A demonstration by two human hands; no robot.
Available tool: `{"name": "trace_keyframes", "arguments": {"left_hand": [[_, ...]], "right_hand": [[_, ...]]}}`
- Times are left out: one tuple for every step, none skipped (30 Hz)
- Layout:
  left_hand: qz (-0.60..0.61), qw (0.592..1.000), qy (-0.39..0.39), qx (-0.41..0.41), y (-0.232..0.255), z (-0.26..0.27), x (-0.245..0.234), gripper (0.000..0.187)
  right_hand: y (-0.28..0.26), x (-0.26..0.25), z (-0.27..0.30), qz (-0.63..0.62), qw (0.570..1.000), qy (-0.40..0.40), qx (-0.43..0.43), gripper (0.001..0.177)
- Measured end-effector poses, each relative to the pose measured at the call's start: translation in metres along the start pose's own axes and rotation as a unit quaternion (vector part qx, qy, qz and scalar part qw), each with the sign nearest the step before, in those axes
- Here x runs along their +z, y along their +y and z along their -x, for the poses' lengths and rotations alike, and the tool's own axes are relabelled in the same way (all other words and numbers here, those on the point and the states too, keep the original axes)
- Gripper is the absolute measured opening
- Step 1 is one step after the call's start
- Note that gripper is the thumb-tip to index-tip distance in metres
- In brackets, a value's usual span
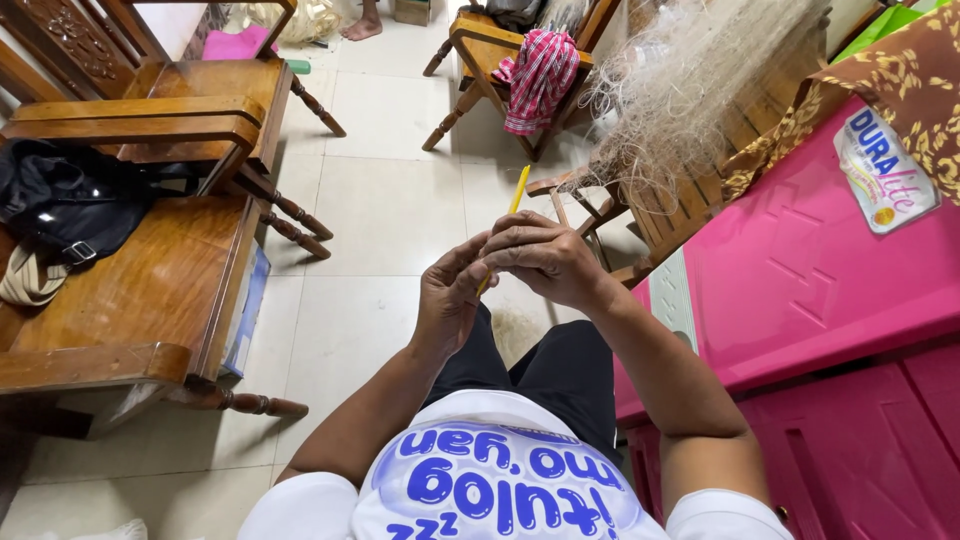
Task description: Repairing a fishing net using a small yellow netting needle to tie knots
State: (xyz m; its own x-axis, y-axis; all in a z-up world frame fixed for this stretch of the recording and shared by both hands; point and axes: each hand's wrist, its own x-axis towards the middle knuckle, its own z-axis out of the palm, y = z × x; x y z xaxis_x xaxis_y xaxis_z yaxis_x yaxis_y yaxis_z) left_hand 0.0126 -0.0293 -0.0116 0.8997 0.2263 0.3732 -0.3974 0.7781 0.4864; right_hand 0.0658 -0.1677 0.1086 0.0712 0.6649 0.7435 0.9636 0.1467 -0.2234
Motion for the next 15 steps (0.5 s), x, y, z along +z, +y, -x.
{"name": "trace_keyframes", "arguments": {"left_hand": [[-0.001,1.000,0.000,-0.001,-0.006,0.000,-0.008,0.043],[0.005,1.000,0.023,0.009,-0.012,0.000,-0.016,0.036],[0.010,0.999,0.045,0.019,-0.017,-0.001,-0.024,0.029],[0.009,0.999,0.044,0.018,-0.015,-0.003,-0.023,0.029],[0.001,0.998,0.053,0.019,-0.013,-0.004,-0.022,0.017],[-0.008,0.998,0.061,0.020,-0.010,-0.005,-0.021,0.007],[-0.009,0.998,0.060,0.019,-0.006,-0.005,-0.019,0.007],[-0.028,0.998,0.041,0.030,-0.003,-0.005,-0.016,0.004],[-0.048,0.998,0.023,0.042,0.001,-0.005,-0.013,0.008],[-0.049,0.998,0.022,0.041,0.009,-0.006,-0.006,0.008],[-0.075,0.994,-0.033,0.066,0.017,-0.006,0.001,0.017],[-0.101,0.987,-0.087,0.091,0.025,-0.007,0.008,0.026],[-0.102,0.987,-0.089,0.089,0.030,-0.008,0.008,0.026],[-0.123,0.978,-0.133,0.102,0.034,-0.008,0.009,0.030],[-0.143,0.967,-0.177,0.114,0.038,-0.009,0.009,0.034]], "right_hand": [[-0.002,0.000,-0.002,0.000,1.000,0.001,0.001,0.007],[-0.005,-0.001,-0.005,-0.005,1.000,0.009,-0.003,0.007],[-0.007,-0.001,-0.008,-0.011,1.000,0.017,-0.007,0.007],[-0.007,-0.001,-0.008,-0.010,1.000,0.018,-0.006,0.007],[-0.007,-0.001,-0.007,-0.015,1.000,0.021,-0.009,0.008],[-0.008,0.000,-0.007,-0.020,0.999,0.024,-0.012,0.009],[-0.009,0.000,-0.008,-0.019,0.999,0.025,-0.012,0.009],[-0.011,0.001,-0.009,-0.024,0.999,0.027,-0.011,0.009],[-0.013,0.002,-0.010,-0.029,0.999,0.029,-0.010,0.009],[-0.013,0.001,-0.011,-0.028,0.999,0.030,-0.010,0.009],[-0.013,0.000,-0.011,-0.044,0.998,0.034,-0.005,0.008],[-0.013,-0.001,-0.012,-0.060,0.997,0.038,0.000,0.008],[-0.014,0.000,-0.013,-0.059,0.997,0.041,0.001,0.008],[-0.016,0.000,-0.014,-0.083,0.996,0.045,0.007,0.008],[-0.017,-0.001,-0.015,-0.105,0.993,0.049,0.011,0.007]]}}
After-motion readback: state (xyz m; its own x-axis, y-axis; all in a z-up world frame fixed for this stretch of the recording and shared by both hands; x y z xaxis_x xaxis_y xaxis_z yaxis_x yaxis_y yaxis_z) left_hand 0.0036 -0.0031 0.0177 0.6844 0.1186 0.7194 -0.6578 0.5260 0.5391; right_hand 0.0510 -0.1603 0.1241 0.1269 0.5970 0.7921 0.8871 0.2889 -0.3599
